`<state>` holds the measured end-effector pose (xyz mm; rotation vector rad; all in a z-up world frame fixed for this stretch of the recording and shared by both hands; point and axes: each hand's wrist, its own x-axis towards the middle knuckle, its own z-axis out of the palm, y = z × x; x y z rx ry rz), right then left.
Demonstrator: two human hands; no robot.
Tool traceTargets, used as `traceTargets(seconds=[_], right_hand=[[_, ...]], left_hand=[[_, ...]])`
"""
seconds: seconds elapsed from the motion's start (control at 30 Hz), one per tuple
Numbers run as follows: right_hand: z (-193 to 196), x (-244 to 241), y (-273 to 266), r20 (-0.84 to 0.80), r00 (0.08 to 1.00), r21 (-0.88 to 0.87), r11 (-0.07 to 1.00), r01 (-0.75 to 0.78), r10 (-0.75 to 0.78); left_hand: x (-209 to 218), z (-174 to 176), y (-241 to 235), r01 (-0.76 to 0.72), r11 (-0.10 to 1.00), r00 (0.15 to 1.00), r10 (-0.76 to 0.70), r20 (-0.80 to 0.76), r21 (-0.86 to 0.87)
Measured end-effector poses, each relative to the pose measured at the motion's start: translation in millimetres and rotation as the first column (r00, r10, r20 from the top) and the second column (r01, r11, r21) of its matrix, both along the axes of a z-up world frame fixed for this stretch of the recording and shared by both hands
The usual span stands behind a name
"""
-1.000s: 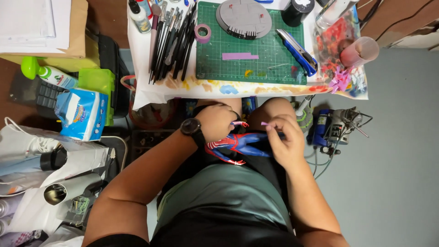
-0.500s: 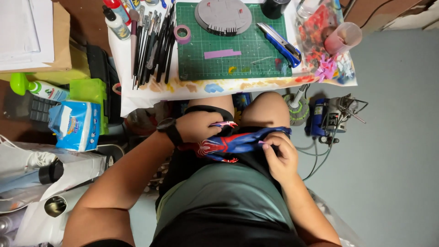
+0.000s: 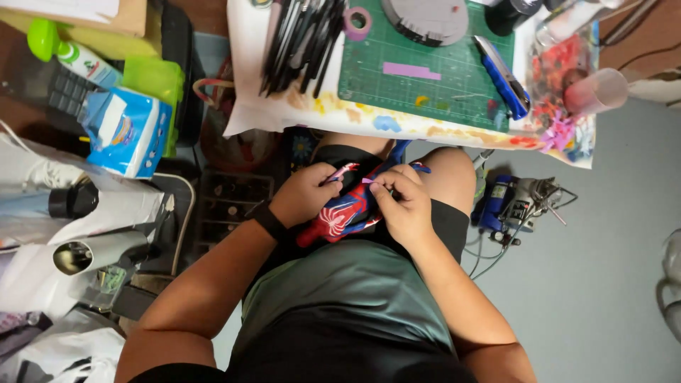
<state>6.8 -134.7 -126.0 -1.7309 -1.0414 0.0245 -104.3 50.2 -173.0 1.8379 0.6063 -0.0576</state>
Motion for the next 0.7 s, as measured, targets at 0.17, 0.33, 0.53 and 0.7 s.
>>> traceTargets(seconds=[0.17, 0.33, 0.53, 0.7], right_hand=[[-9.4, -11.1, 15.6, -0.062, 0.998, -0.093, 0.995, -0.025, 0.019], [0.5, -5.9, 21.7, 0.148, 0.989, -0.216, 0.976, 0.039, -0.007], [1.7, -18.2, 29.5, 0.26, 0.965, -0.226, 0.974, 0.024, 0.036], [-11.6, -24.4, 29.2, 0.259, 0.966, -0.255, 0.966, 0.048, 0.02]], left_hand=[[-2.5, -11.3, 4.1, -0.024, 0.99, 1.0, 0.025, 0.004, -0.137], [-4.0, -33.2, -1.2, -0.034, 0.946, 0.998, 0.047, 0.032, -0.323], [-5.7, -29.6, -4.4, 0.031, 0.908, 0.991, 0.027, 0.131, -0.418], [-21.6, 6.7, 5.8, 0.039, 0.973, 0.991, -0.009, 0.132, -0.23]])
